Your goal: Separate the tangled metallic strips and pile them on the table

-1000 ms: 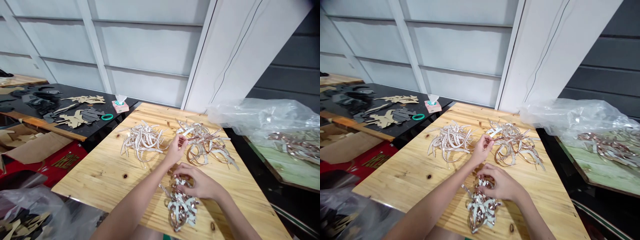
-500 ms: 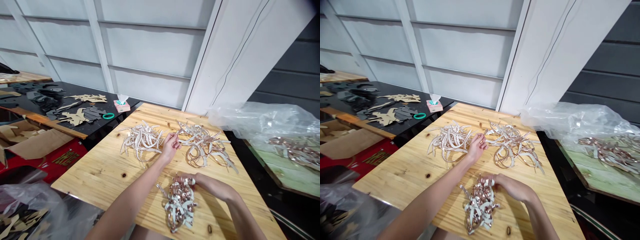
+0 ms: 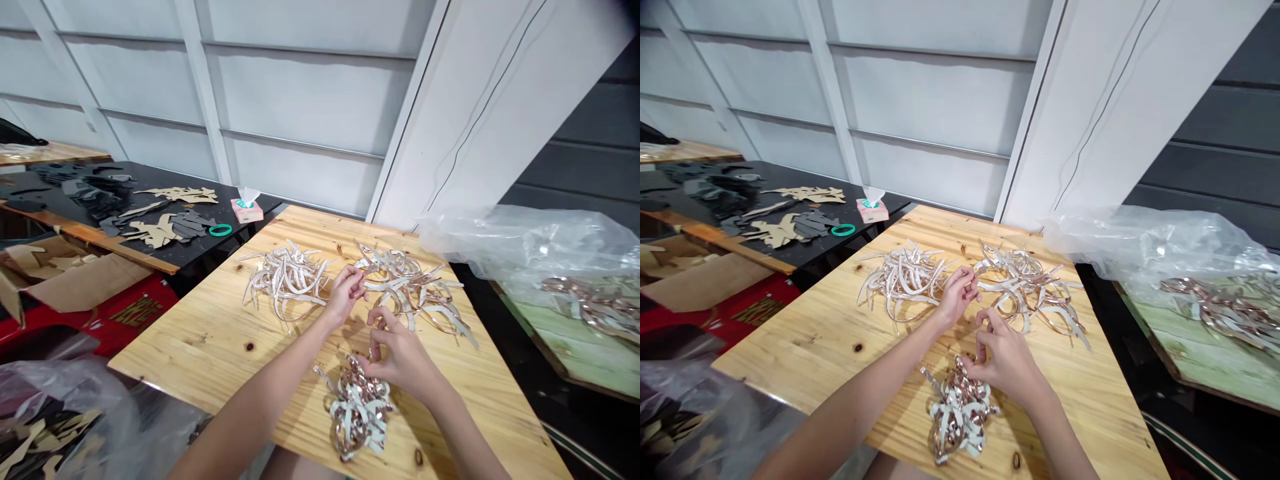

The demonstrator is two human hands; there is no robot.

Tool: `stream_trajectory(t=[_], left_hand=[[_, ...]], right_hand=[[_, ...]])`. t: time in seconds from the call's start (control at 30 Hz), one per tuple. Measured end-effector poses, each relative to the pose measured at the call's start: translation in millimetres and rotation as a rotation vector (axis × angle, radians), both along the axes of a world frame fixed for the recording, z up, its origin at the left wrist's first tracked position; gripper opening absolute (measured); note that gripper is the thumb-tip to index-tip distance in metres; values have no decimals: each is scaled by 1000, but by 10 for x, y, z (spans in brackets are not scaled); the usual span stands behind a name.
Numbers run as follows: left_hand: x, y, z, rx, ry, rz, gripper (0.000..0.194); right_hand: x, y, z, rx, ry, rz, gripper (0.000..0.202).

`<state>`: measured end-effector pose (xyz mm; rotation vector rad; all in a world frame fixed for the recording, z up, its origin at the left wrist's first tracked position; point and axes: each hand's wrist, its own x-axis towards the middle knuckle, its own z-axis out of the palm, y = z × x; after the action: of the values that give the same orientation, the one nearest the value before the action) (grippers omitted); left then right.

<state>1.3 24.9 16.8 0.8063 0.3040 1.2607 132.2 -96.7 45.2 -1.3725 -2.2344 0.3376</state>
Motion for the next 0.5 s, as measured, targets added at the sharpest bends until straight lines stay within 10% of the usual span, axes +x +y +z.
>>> stream_trajectory(t=[0.17, 0.37, 0.5], left_hand=[[10, -4, -33, 69, 57, -4, 21], [4, -33, 4, 102, 143, 44, 22], [-14, -34, 29, 105, 160, 36, 21]], right_hand=[[0, -32, 119, -71, 66, 6, 27], [45, -4, 143, -526, 597, 377, 37], [227, 89, 28, -236, 954, 33, 35]])
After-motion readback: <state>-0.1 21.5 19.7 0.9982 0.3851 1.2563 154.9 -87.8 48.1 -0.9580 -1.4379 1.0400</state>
